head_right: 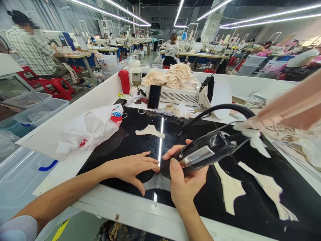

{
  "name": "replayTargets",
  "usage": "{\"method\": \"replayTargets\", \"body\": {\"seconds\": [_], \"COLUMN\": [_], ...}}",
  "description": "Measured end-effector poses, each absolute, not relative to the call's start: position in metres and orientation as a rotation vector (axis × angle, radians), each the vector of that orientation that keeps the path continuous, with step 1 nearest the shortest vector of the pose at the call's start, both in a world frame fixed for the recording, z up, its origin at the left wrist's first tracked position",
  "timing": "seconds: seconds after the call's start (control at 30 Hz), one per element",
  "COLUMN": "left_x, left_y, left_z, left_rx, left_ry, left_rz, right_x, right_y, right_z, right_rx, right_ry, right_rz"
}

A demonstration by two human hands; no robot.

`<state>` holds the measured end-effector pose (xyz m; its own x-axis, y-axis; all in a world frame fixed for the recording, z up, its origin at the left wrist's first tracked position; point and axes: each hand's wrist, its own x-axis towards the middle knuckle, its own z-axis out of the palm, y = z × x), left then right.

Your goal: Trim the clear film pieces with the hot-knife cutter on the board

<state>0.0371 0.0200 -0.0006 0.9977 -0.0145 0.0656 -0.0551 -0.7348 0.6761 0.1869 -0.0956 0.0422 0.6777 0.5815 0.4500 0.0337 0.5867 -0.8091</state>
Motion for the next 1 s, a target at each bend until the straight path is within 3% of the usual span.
{"method": "replayTargets", "body": {"seconds": [1.0], "left_x": [0.037], "left_y": [0.020], "left_z": [-0.005], "left_rx": [2.432], "left_ry": [-0.059], "left_rz": [0.104], "right_x": [0.173], "right_y": [-0.105], "right_z": [0.033], "right_rx": [-0.847], "right_ry": [-0.843], "right_rz": [0.478]}}
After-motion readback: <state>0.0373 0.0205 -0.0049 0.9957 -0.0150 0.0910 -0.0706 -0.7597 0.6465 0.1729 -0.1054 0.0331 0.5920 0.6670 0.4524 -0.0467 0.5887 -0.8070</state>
